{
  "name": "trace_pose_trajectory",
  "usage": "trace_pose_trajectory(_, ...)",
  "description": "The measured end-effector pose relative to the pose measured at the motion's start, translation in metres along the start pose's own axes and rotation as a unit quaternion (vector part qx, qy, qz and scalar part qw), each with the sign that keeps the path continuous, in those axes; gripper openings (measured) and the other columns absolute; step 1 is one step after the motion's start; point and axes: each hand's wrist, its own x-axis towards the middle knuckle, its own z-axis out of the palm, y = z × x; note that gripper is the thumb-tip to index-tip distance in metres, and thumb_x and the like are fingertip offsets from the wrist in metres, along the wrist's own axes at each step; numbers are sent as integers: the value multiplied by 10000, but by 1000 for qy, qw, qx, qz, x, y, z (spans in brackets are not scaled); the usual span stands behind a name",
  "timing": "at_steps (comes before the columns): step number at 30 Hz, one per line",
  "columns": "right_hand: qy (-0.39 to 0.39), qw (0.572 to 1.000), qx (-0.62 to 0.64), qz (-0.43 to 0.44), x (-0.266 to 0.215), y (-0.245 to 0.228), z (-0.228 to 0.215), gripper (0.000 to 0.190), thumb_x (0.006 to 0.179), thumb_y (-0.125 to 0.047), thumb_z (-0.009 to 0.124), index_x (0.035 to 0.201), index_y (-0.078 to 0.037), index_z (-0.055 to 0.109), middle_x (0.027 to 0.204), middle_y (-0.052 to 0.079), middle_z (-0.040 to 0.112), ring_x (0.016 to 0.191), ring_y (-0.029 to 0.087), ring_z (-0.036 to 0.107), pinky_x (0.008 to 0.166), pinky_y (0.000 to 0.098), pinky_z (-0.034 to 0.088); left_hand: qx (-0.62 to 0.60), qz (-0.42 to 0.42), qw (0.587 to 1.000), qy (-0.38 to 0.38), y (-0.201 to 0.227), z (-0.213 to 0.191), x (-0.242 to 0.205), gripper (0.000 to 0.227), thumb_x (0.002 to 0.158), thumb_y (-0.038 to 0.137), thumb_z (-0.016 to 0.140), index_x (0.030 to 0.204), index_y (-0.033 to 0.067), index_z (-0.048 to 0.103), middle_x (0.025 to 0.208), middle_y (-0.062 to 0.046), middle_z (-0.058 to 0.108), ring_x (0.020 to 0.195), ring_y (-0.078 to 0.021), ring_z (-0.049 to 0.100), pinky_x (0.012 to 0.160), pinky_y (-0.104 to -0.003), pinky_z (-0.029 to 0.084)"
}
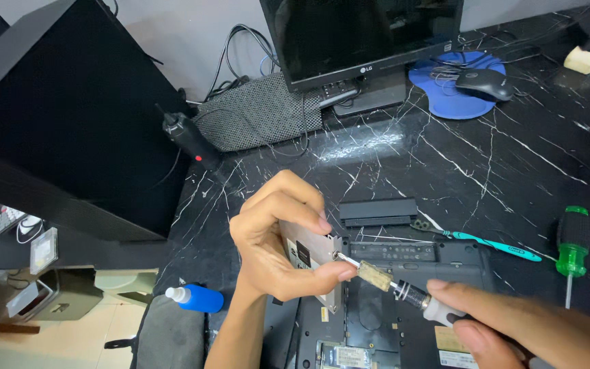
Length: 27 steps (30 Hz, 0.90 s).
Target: The person removes screws from a hard drive casing using a screwdriver, separates the metal casing from the drive, and then cleans the casing with a toothbrush and a cloth. The person handles the hard drive, casing, and cleaning tools throughout the process.
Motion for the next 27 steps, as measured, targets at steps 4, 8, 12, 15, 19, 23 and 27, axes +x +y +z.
trace_pose_trajectory(4, 45, 998, -14, -33, -6, -16, -2, 722, 798, -358, 789, 1405, -743, 853, 540, -238, 936, 463, -3, 896, 802, 237, 511, -4, 5, 1000, 3, 0, 0, 1, 402, 746, 342, 966, 973, 176, 679, 907, -37, 656, 759, -133, 597, 688, -281, 466)
trace_pose_trajectory(8, -12, 999, -35, -4, -2, 8, 4, 806, 789, -383, 781, 1467, -819, 786, 632, -274, 987, 595, -55, 983, 897, 230, 525, 0, 4, 1000, 4, 0, -1, 1, 397, 742, 335, 962, 968, 174, 679, 895, -41, 651, 758, -140, 584, 698, -290, 453)
trace_pose_trajectory(12, -191, 976, 45, -98, 34, 53, 6, 865, 849, -554, 772, 1675, -657, 538, 682, -280, 893, 653, -30, 968, 988, 252, 554, 4, 7, 1000, 2, 1, -1, 1, 398, 750, 341, 963, 971, 172, 678, 898, -37, 656, 759, -137, 592, 688, -286, 462)
trace_pose_trajectory(15, -298, 943, 121, -85, 35, 62, 2, 885, 914, -554, 756, 1763, -592, 505, 909, -293, 1021, 939, -141, 1061, 988, 144, 673, 19, 17, 1000, 3, 3, 0, 2, 399, 751, 338, 960, 966, 160, 676, 897, -48, 657, 759, -144, 603, 678, -290, 467)
trace_pose_trajectory(19, 83, 995, 3, -48, -1, -31, 3, 522, 907, -345, 669, 1326, -586, 866, 1104, -332, 955, 968, -64, 875, 925, 244, 505, 49, 42, 998, -3, 6, 0, 1, 366, 797, 320, 942, 974, 133, 683, 917, -64, 665, 757, -150, 637, 629, -285, 488)
trace_pose_trajectory(23, 45, 993, 87, -71, 23, 23, 14, 517, 925, -247, 685, 1377, -403, 882, 1265, -223, 955, 1160, -46, 872, 975, 227, 560, 54, 52, 997, 7, 7, 4, 0, 351, 772, 283, 939, 927, 115, 673, 884, -70, 658, 726, -160, 635, 612, -286, 476)
trace_pose_trajectory(27, -175, 983, 24, 41, 27, -16, 6, 406, 914, -591, 663, 1320, -599, 650, 1134, -302, 648, 1085, -101, 613, 1022, 236, 481, 76, 49, 996, 1, 7, 4, 0, 338, 749, 245, 925, 925, 119, 665, 877, -66, 642, 729, -158, 602, 621, -290, 442)
